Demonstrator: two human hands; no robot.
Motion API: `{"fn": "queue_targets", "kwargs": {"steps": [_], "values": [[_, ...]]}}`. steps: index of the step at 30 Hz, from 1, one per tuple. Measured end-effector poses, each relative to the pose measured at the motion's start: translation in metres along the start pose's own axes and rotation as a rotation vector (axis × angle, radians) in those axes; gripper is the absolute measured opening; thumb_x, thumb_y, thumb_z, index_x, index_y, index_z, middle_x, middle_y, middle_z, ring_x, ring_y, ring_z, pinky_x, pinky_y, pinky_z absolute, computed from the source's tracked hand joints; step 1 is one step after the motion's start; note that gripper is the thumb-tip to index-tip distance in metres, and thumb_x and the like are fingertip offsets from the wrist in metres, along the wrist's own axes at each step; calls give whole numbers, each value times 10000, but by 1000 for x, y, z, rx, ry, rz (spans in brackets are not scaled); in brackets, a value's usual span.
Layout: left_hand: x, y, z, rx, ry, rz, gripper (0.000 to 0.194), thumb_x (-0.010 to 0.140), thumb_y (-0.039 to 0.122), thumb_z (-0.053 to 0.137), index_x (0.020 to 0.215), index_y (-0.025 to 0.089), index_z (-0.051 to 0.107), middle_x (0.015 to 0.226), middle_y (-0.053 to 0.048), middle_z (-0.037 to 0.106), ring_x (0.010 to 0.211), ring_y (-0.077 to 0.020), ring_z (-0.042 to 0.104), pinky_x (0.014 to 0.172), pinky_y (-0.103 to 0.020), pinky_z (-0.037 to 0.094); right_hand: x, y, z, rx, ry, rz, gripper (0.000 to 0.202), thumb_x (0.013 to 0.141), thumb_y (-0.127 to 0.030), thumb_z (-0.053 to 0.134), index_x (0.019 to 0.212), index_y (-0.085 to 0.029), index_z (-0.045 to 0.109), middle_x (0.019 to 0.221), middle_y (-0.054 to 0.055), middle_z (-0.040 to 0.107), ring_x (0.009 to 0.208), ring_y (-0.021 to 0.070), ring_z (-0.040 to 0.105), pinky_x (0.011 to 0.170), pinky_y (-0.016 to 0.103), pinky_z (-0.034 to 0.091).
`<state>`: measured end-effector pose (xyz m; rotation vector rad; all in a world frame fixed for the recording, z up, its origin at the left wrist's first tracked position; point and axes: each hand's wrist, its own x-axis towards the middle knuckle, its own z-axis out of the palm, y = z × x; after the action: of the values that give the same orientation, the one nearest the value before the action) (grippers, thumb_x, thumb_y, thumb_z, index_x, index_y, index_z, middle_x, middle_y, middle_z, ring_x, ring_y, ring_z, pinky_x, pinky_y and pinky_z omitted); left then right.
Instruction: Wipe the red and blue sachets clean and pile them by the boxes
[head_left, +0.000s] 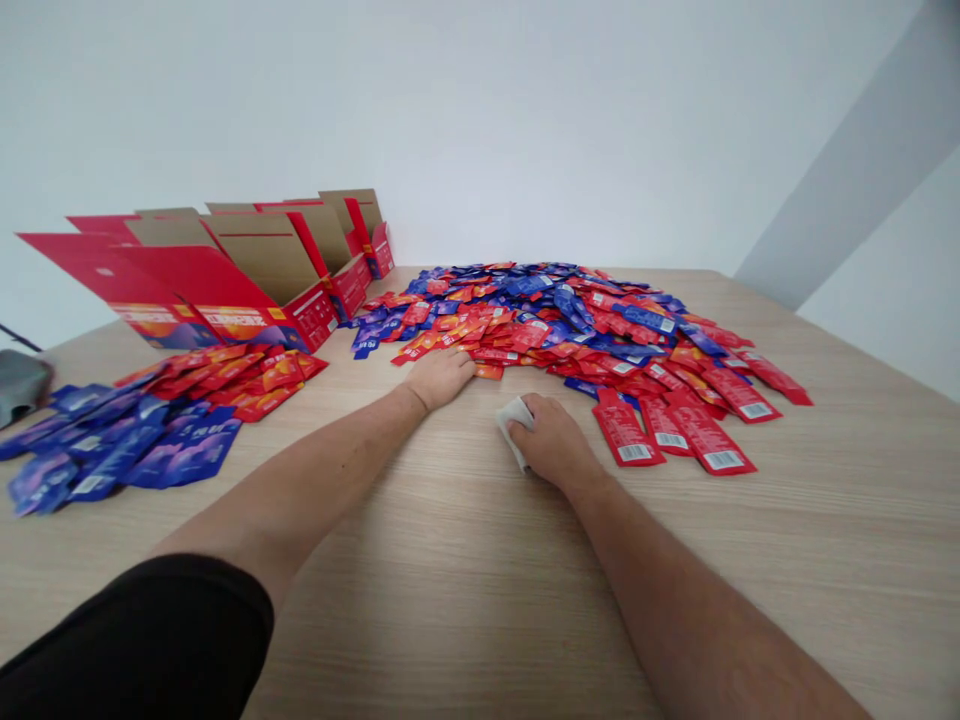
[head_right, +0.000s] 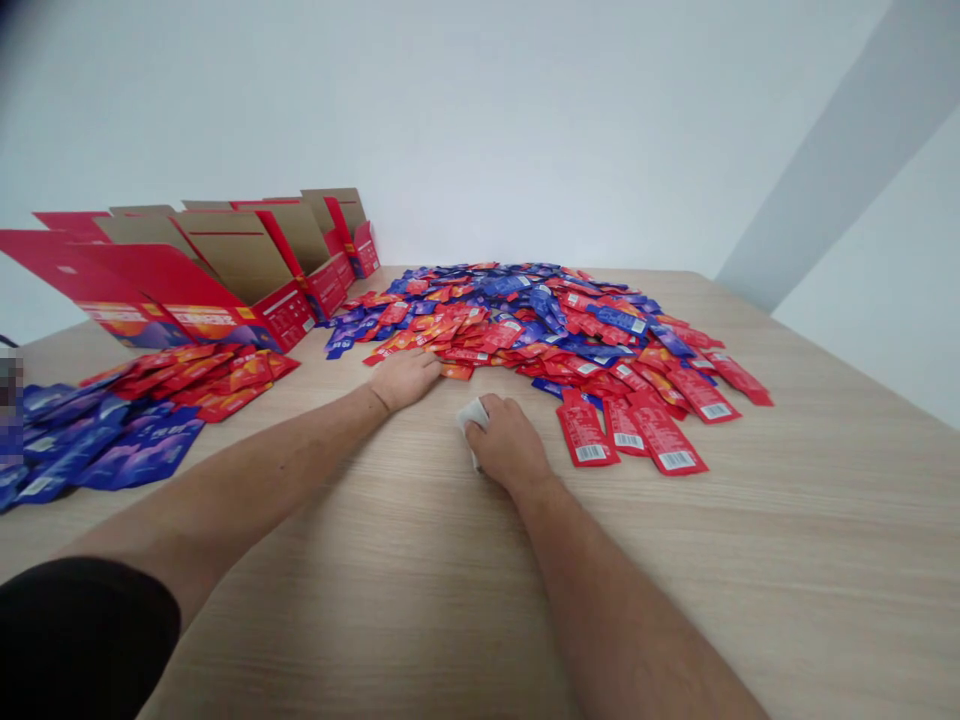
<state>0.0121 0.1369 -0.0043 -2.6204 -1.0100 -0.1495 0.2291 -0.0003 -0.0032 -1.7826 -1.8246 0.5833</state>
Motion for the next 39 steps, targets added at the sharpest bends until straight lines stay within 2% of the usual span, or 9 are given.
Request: {"fn": "queue_targets", "kwargs": {"steps": [4, 9, 13, 18, 25, 28, 32, 36, 39], "values": [[-44, 14, -7, -29, 7, -15, 296, 1072, 275, 440, 1142, 230, 724, 1160, -122, 731, 1010, -253, 700, 787, -367, 539, 7, 9, -16, 205, 1, 106, 211, 887, -314, 647, 1075, -235, 702, 966, 51, 765, 875, 230, 682, 756, 312, 500], [-110, 28, -21, -98, -17, 46, 313, 1080, 235, 434, 1255, 280, 690, 1350, -54, 718, 1215, -196, 682, 994, -308, 540, 12, 16, -28, 520, 14, 204, 364, 937, -295, 499, 1257, -215, 655, 972, 57, 785, 813, 217, 715, 669, 295, 526], [-138, 40, -39, -243, -77, 65, 350, 1062, 194, 432, 1275, 265, 700, 1415, -58, 697, 1309, -188, 646, 1109, -317, 502, 7, 11, -20, 678, -27, 218, 309, 850, -292, 623, 1144, -225, 690, 918, 35, 772, 750, 204, 681, 608, 277, 492], [-130, 62, -60, -321, -145, -347, 360, 941, 165, 519, 1261, 176, 682, 1351, -140, 697, 1317, -251, 628, 1129, -356, 480, -6, -7, -6, 842, -111, 227, 284, 729, -288, 754, 1001, -237, 691, 844, 13, 751, 705, 200, 663, 561, 273, 477], [-95, 103, -73, -462, -231, -672, 618, 847, 616, 669, 1264, 161, 639, 1112, -235, 745, 1022, -434, 739, 825, -499, 569, -20, -29, 14, 1088, -205, 236, 365, 688, -358, 776, 994, -248, 611, 790, -23, 701, 642, 168, 629, 558, 279, 511], [-85, 115, -73, -669, -215, -654, 656, 764, 452, 783, 1327, 173, 594, 1110, -190, 768, 1017, -403, 749, 809, -442, 564, -24, -33, 20, 1143, -218, 231, 401, 657, -379, 811, 974, -238, 609, 749, -36, 681, 630, 156, 611, 553, 266, 491], [-84, 114, -65, -1037, 31, -756, 778, 740, 174, 781, 1476, 190, 532, 1220, -132, 762, 1072, -290, 735, 878, -345, 548, -24, -34, 21, 1181, -200, 247, 424, 641, -375, 827, 982, -242, 613, 750, -39, 680, 643, 156, 610, 562, 267, 482], [-88, 105, -59, -1892, 128, -963, 336, 748, 84, 771, 1078, 133, 731, 888, -84, 782, 727, -188, 715, 738, -297, 566, -25, -37, 20, 1201, -184, 257, 482, 605, -393, 847, 1002, -244, 618, 776, -38, 698, 647, 150, 603, 574, 271, 483], [-89, 104, -61, -2079, 121, -1000, 92, 845, 92, 673, 915, 125, 723, 810, -92, 770, 668, -173, 719, 725, -302, 598, -30, -42, 21, 1193, -191, 255, 503, 597, -427, 857, 1002, -236, 625, 750, -39, 690, 645, 157, 606, 578, 279, 480]]}}
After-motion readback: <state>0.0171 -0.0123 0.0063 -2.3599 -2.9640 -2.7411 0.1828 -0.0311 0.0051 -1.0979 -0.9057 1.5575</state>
